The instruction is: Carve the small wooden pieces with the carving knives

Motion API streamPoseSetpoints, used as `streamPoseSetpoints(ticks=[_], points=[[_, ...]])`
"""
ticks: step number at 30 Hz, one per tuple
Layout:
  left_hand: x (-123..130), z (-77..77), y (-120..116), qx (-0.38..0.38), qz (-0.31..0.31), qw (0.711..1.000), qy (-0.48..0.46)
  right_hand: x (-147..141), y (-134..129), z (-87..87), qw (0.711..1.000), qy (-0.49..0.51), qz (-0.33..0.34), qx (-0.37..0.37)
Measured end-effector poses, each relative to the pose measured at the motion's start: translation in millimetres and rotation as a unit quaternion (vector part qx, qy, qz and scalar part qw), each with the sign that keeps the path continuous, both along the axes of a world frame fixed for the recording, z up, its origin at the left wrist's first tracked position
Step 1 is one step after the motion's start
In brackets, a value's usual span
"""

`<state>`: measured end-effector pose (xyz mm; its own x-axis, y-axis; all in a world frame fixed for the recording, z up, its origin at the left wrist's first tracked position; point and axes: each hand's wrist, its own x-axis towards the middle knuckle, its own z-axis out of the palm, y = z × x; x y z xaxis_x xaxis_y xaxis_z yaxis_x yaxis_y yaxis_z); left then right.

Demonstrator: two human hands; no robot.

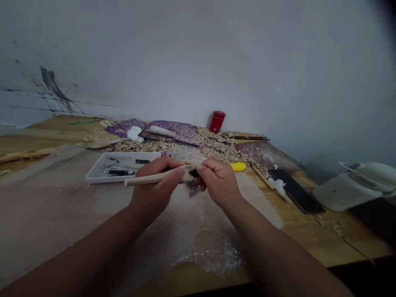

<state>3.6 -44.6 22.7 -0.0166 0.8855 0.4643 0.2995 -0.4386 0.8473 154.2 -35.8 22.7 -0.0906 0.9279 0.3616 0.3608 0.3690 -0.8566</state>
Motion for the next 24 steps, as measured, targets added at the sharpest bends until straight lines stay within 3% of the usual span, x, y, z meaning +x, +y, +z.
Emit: streamPoseSetpoints(ticks=[6,16,24], points=[[-2.7,-6.4,5.7,-0.032,-0.048,0.996,-0.066,2.8,1.7,-0.7,1.000,-0.026,0.013,-0.005],[-6.2,-2.9,6.7,-0.073,-0.078,0.994,-0.025,6.4,4.9,2.7,0.994,-0.101,0.033,0.004],[-6.1,-5.7,10.2,-0.083,-0.100,0.990,-0.049,7.4,4.5,5.8,0.990,-0.130,0.050,0.015]])
